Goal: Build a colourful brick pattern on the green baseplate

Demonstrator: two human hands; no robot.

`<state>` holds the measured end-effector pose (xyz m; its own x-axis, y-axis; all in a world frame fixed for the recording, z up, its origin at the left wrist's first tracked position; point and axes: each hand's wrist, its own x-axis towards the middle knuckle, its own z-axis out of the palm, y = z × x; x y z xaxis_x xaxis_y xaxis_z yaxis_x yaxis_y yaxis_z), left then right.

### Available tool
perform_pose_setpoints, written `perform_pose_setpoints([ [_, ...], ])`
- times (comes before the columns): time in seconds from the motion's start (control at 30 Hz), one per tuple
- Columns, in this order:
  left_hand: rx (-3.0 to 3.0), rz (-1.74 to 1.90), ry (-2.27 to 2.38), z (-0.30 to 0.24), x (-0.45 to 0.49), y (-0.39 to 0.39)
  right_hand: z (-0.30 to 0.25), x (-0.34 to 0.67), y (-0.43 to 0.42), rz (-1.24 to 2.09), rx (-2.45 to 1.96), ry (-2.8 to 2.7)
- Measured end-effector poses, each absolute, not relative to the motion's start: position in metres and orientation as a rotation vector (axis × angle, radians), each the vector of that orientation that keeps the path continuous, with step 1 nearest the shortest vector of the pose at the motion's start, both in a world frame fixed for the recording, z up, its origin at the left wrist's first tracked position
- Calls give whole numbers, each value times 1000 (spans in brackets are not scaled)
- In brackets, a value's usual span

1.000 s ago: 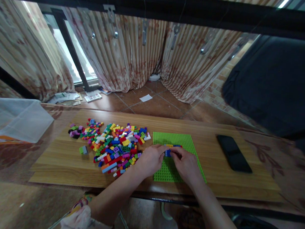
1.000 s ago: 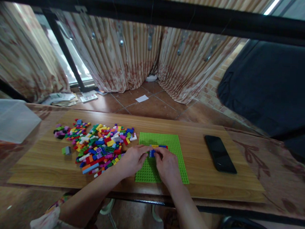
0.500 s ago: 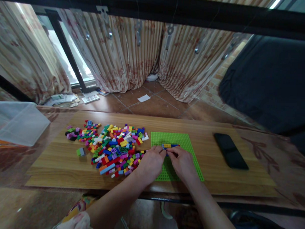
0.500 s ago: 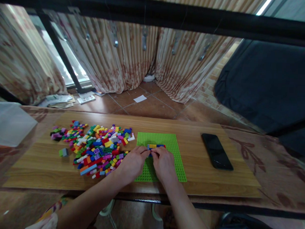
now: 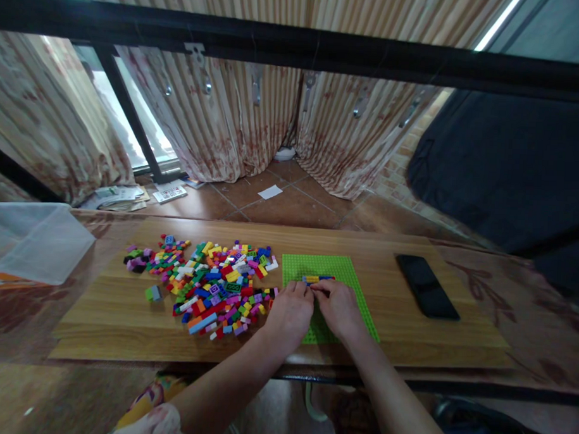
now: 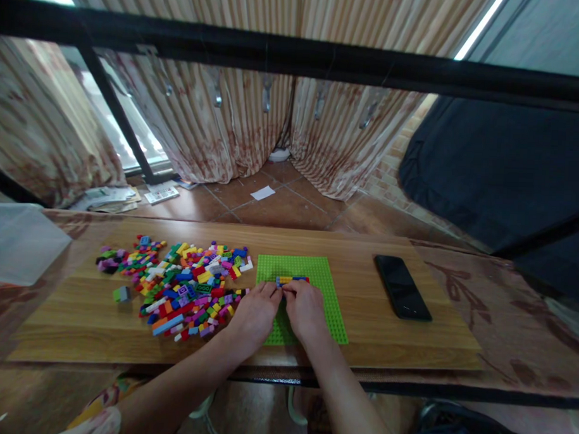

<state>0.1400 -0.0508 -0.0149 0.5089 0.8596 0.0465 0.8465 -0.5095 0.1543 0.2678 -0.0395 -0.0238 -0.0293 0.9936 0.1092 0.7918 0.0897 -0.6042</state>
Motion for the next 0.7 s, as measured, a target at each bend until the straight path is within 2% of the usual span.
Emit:
perform_pose_setpoints([
  [0.17,2619,317,1450,-22,135,-53,-26,270,-44,474,-1660,-1805],
  [0.3,2539,480,1412,-22,124,-48,-19,281,-40,404,-1602,-1529],
  [0.5,2204,1003,1491,-14,101,-26,-13,288,-33,380,-1547,-1186],
  [0.7,1854,1334,1582,-2,68,-8,-9,252,-49,462,-1444,-1552],
])
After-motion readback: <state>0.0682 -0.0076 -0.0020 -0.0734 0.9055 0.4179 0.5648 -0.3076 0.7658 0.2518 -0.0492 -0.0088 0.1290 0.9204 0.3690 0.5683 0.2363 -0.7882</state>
